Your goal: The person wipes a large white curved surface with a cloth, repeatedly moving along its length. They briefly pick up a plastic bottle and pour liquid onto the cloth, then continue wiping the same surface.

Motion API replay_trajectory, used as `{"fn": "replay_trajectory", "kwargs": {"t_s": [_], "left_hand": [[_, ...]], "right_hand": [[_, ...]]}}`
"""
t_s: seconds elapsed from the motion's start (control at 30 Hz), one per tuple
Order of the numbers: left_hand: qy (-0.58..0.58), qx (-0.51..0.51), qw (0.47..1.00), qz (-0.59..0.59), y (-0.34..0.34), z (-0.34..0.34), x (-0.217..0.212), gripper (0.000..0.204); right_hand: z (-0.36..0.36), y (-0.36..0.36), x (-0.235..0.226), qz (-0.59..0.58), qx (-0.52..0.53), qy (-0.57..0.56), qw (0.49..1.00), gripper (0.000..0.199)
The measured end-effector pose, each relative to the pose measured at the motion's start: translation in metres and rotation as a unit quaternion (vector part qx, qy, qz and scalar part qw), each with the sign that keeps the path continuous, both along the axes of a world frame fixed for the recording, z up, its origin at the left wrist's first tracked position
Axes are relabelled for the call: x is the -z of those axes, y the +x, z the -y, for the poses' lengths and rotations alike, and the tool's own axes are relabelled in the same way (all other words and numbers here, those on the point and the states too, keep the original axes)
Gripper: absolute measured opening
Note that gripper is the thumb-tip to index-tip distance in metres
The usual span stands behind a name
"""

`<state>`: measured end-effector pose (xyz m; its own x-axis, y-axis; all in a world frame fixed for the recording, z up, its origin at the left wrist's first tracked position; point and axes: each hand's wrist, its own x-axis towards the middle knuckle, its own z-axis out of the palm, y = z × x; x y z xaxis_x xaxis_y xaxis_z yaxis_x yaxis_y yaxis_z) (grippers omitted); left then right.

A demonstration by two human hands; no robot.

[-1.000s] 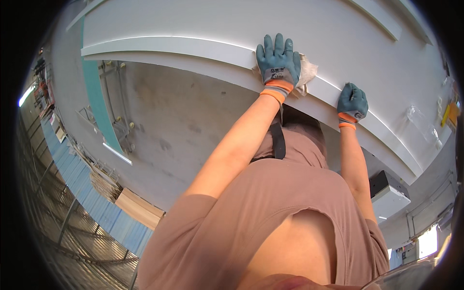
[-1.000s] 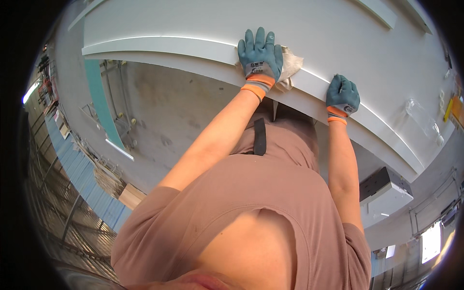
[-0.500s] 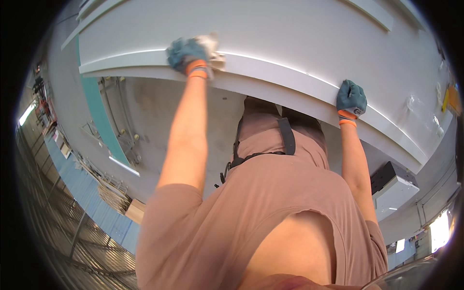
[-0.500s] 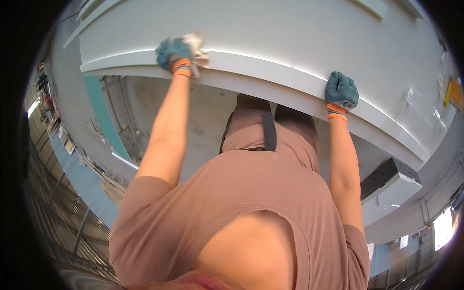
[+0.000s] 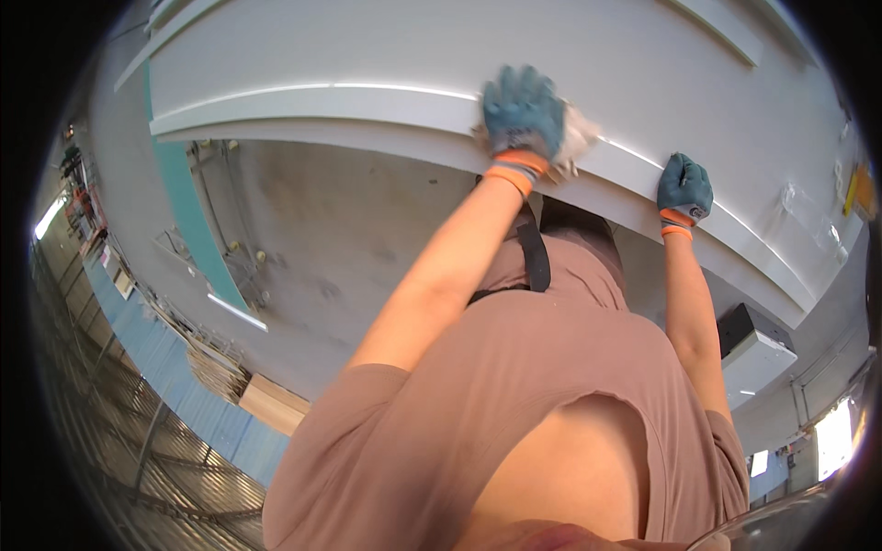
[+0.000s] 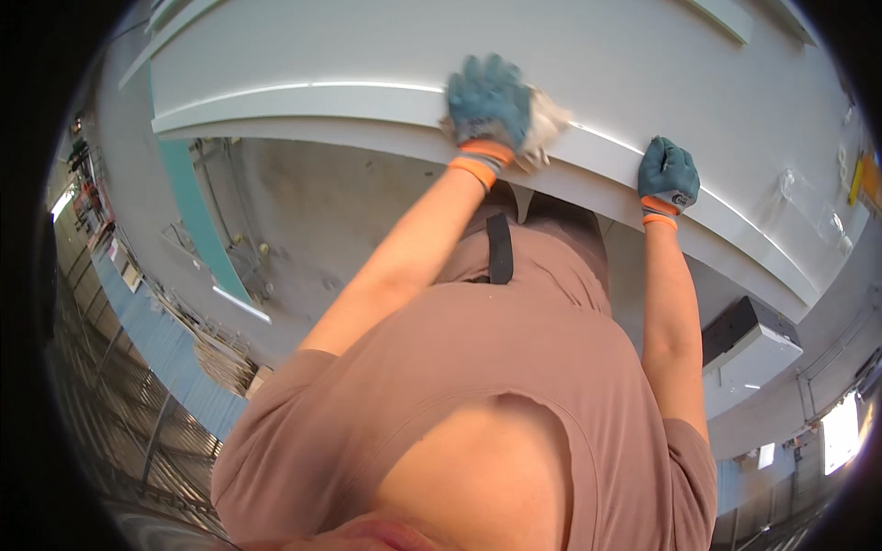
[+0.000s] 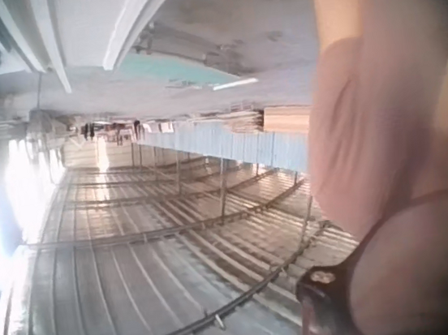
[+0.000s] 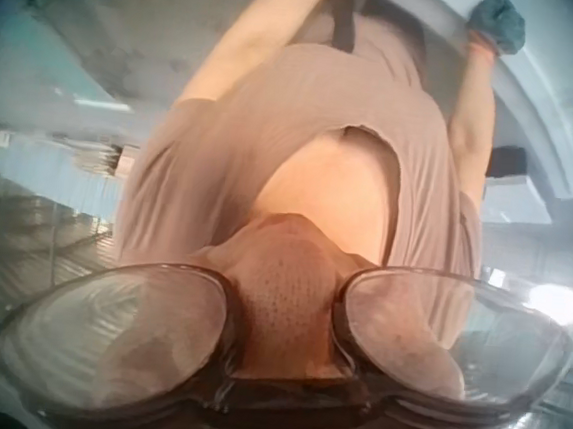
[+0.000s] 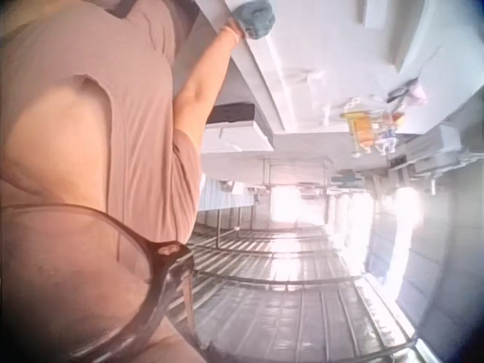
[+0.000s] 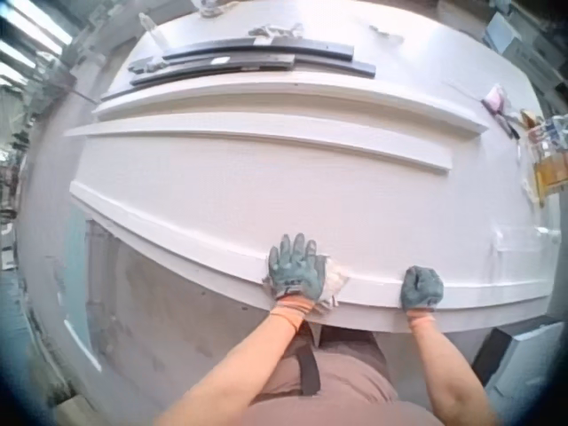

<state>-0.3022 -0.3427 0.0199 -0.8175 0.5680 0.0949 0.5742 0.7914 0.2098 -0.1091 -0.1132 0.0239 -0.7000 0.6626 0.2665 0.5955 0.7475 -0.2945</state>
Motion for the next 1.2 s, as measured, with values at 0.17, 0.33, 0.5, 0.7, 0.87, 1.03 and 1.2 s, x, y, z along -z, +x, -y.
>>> {"fn": "replay_trajectory", "kwargs": {"t_s": [0.17, 0.33, 0.5, 0.7, 0.87, 1.03, 1.2], "left_hand": [[-0.093, -0.169, 0.981, -0.030, -0.096, 0.097, 0.011, 0.049], [-0.275, -0.209, 0.935, -0.082, -0.198, 0.185, 0.002, 0.023], [-0.140, -0.314, 0.934, -0.101, -0.240, 0.288, 0.041, 0.055], [0.009, -0.140, 0.987, -0.083, -0.135, 0.137, 0.020, 0.040], [-0.005, 0.073, 0.995, 0.074, 0.011, -0.017, -0.017, 0.063], [-0.018, -0.036, 0.999, 0.032, -0.050, 0.037, -0.001, 0.058], [-0.017, -0.228, 0.970, -0.087, -0.169, 0.175, 0.018, 0.062]], "right_hand": [[0.001, 0.004, 0.002, 0.023, 0.004, 0.018, 1.000, 0.015], [0.000, 0.010, 0.000, 0.049, 0.013, 0.030, 0.998, 0.014], [0.000, 0.003, 0.002, 0.044, 0.006, 0.048, 0.998, 0.015], [0.002, 0.004, 0.005, 0.034, 0.027, 0.021, 0.999, 0.017], [0.001, 0.001, 0.002, 0.038, 0.017, 0.021, 0.999, 0.016], [0.002, 0.007, 0.005, 0.056, 0.017, 0.015, 0.998, 0.018], [-0.001, 0.009, 0.005, 0.075, -0.019, 0.035, 0.996, 0.017]]}}
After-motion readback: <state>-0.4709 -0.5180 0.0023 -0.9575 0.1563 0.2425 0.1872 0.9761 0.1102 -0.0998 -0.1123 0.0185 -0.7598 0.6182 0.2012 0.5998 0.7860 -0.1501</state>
